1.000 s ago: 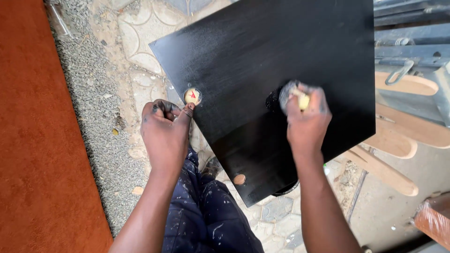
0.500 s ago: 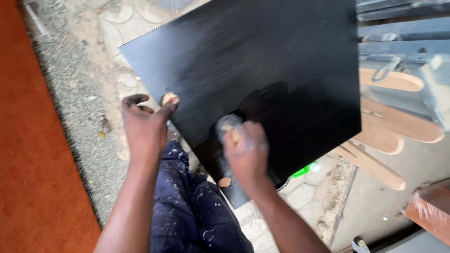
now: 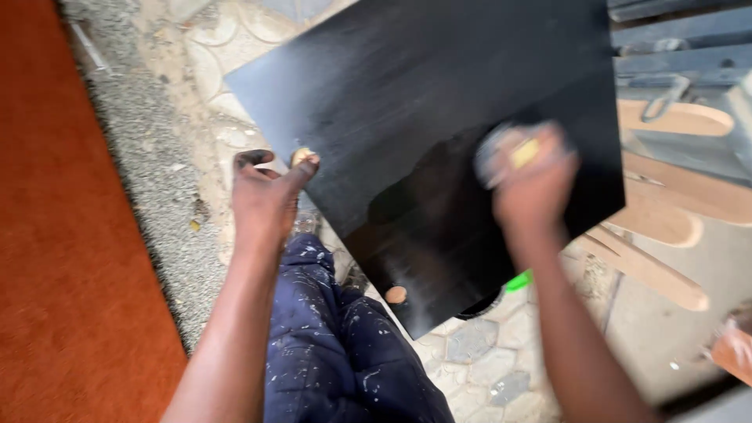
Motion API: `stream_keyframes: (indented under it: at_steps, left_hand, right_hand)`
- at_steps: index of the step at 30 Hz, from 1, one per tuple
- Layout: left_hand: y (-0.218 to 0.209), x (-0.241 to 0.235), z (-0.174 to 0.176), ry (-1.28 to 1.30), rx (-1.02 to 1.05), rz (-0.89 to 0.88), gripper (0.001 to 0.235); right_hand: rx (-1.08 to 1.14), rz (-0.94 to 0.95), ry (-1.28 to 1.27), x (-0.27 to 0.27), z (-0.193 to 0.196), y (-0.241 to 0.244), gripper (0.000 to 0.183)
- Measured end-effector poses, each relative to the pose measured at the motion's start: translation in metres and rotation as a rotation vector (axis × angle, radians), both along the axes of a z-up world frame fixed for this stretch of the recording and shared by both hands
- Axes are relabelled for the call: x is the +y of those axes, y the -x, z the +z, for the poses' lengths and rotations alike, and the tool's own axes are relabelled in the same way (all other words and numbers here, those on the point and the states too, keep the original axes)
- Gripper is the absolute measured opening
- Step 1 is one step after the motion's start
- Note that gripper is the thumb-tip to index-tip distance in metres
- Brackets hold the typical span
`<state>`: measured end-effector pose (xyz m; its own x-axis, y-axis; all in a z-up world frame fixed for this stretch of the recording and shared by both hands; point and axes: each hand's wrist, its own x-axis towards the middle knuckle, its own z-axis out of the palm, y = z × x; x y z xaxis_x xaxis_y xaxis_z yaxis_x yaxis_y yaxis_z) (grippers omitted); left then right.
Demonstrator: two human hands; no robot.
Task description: The person paints a rectangular wooden board black using a paintbrush. They repeatedly dip the brush into a paint can and apply the paint to the board's surface, covering it completely.
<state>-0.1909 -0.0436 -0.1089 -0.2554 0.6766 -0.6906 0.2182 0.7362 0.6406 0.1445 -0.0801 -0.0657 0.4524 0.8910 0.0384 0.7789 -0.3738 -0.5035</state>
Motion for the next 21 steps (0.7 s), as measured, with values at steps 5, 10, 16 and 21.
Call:
stream_keyframes:
  at_steps: [5,10,16,21]
  left_hand:
    - [-0.001,0.003,-0.001,0.084,0.065,-0.092,0.075]
    - [-0.001,0.002,-0.011,0.042,0.029,-0.062,0.074]
    - [-0.002,-0.001,-0.034,-0.001,-0.060,0.004,0.067]
    - [-0.004,-0.006,-0.031,0.018,-0.135,0.047,0.073]
  right_hand:
    - [0.146,0.442,0.079,-0.088,0.021,0.243,0.016]
    - [-0.021,-0.034,0.296,-0.049,0.009,0.126,0.027]
    - [-0.275,-0.081,0.023,0.012,-0.055,-0.265,0.027]
    - [-0.099,0.002,0.000,-0.012,-0.057,-0.161,0.014]
